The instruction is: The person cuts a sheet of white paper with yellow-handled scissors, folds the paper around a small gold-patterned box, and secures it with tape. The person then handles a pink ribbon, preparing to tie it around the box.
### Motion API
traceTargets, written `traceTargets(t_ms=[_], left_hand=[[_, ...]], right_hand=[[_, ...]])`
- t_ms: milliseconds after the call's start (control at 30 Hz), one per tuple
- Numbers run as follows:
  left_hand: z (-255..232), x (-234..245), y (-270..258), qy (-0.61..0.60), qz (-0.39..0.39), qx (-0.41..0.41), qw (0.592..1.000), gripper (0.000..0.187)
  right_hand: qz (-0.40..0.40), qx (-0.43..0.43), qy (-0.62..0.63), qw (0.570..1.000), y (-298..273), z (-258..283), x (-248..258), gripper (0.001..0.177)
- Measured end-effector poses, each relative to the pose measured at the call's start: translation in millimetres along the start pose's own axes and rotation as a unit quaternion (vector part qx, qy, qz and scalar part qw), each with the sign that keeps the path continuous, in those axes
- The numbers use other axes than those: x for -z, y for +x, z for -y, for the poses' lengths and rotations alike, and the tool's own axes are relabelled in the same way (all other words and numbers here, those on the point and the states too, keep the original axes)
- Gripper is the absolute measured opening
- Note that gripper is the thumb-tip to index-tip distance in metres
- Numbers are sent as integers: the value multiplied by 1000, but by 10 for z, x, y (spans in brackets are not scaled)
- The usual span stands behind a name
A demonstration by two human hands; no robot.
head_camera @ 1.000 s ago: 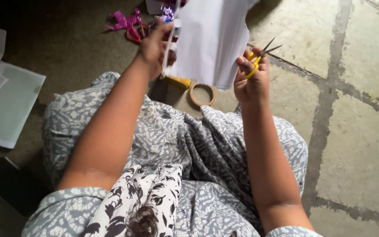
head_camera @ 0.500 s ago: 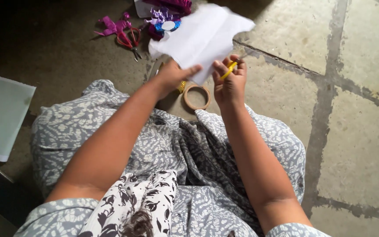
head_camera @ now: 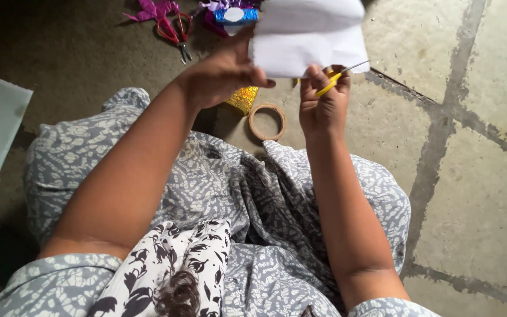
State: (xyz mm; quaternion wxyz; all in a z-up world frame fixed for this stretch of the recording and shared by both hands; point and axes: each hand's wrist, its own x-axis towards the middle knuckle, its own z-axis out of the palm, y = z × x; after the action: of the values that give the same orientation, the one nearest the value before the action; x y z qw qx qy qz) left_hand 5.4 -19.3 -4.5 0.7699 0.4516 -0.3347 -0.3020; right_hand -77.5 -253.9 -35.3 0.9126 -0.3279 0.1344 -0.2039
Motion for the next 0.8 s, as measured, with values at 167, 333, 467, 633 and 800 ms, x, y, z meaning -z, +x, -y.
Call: traceTargets(t_ms=[167, 333, 467, 633, 800], left_hand=[[300, -335, 103, 226, -36, 252, 940, 102], [723, -439, 185, 162, -135, 144, 967, 70], [760, -322, 190, 129, -189, 41, 973, 50], [453, -153, 177, 111, -292, -40, 949, 34], [47, 5, 112, 9, -324, -21, 946, 24]], right_hand=[[-17, 20, 1, 1000, -51, 38, -76, 41], [8, 36, -34, 999, -174, -90, -151, 43], [58, 32, -68, 995, -270, -167, -244, 45], [87, -84, -160, 980, -333, -124, -361, 33], [223, -190, -274, 916, -443, -137, -451, 45]])
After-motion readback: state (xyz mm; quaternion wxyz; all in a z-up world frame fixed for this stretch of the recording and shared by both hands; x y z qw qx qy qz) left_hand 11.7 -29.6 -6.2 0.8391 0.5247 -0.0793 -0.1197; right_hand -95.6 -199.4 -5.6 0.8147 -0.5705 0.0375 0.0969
